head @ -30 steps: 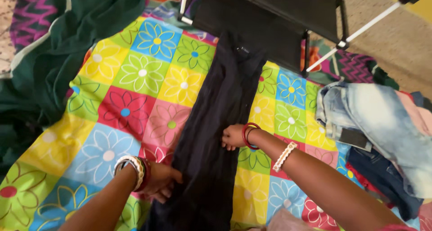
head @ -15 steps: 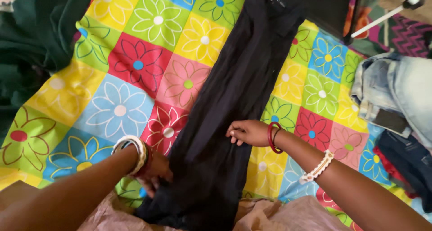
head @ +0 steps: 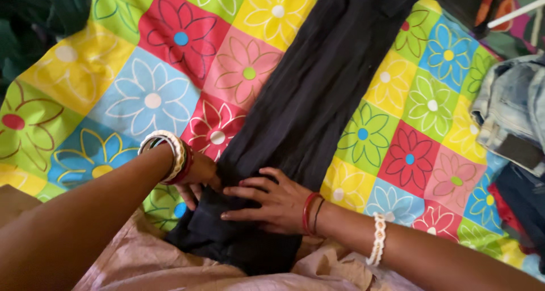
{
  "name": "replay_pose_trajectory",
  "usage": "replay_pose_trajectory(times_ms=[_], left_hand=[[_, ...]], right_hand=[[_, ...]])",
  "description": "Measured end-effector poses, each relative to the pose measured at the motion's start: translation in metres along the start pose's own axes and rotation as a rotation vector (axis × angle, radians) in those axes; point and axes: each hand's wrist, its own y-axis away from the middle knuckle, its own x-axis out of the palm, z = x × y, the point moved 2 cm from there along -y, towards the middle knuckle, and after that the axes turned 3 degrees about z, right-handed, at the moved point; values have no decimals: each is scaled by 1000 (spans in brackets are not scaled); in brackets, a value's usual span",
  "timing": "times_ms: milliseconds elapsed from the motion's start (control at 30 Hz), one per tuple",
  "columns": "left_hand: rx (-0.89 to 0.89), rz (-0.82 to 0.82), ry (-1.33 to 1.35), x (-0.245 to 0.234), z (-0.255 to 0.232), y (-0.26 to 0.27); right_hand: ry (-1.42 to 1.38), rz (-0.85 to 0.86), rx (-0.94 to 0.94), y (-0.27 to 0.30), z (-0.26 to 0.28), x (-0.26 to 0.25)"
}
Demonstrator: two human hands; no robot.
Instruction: The person folds a black dress and a pair of light blue jeans on a colorful floral mat. They smooth the garments, fold them into neat rectangles, and place the folded dress onto a nearby black rack.
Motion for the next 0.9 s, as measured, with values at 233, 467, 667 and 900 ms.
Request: replay_pose_trajectory(times_ms=[233, 467, 667, 900], left_hand=[[66, 132, 268, 7, 3, 9], [-150, -9, 47, 16, 15, 12], [-386, 43, -257, 10, -12, 22], [14, -1032, -864, -30, -115, 37]], right_hand=[[-177, 81, 60, -1, -1, 8], [-129, 142, -51, 13, 9, 28], [-223, 147, -42, 12, 1, 29], [-116, -151, 362, 24, -89, -20]])
